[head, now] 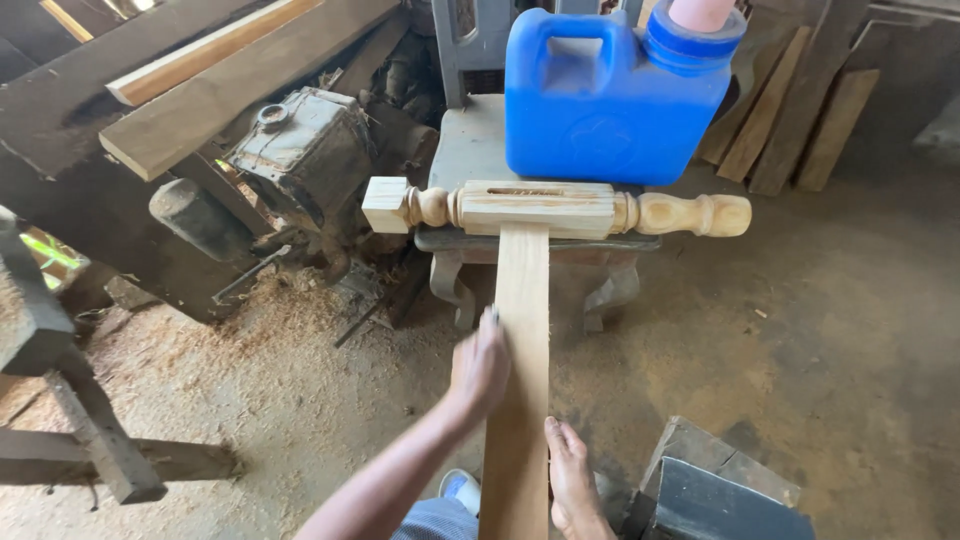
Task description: Sanding a wooden furniture frame component with sandpaper in a workshop environment.
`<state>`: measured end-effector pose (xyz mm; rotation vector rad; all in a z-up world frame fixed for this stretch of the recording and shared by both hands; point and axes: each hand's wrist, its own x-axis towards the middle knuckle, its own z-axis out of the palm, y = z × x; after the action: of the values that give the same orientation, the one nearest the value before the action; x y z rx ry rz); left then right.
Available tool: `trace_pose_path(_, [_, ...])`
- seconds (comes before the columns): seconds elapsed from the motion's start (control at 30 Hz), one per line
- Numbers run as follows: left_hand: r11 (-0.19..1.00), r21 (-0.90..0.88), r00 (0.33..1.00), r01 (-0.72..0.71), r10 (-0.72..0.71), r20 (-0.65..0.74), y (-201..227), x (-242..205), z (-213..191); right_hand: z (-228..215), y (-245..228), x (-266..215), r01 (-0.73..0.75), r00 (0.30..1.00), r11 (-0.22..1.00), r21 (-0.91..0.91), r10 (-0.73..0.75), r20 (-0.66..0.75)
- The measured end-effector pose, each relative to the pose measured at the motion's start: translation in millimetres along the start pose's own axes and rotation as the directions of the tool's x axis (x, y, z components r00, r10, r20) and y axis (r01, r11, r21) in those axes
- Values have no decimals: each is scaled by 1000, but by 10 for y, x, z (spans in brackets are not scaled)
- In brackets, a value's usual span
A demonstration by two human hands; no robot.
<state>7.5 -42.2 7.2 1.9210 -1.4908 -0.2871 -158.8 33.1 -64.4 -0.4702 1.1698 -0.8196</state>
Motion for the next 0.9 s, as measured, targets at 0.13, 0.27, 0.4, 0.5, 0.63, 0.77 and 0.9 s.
trace_pose_path(0.13, [996, 88, 965, -33, 9, 262, -112, -1267, -284, 136, -186, -182, -62, 998, 998, 5, 62, -31])
trace_pose_path(0.27, [985, 160, 972, -67, 28, 232, -106, -1523, -261, 103, -128, -168, -38, 999, 997, 60, 39, -13])
trace_pose_path(0.4, [989, 114, 992, -97, 86, 92, 60, -448, -53, 47, -37, -46, -61, 996, 987, -147, 50, -74])
trace_pose_path(0.5, [960, 251, 983, -120, 150, -104, -105, 410, 409, 92, -109, -137, 0, 999, 998, -67, -3, -46])
trace_pose_path(0.63, [838, 546, 920, -15, 225, -320, -225, 845, 726, 110, -191, -213, -70, 997, 997, -32, 68, -43])
trace_pose_path(0.77, [847, 463, 913, -262, 373, -167, 47, 2, 221, -34, -14, -68, -12, 1000, 999, 37, 12, -3])
trace_pose_path(0.9, [812, 480, 936, -332, 346, 61, -234, -1104, 133, -25, -10, -44, 6, 999, 999, -48, -9, -48])
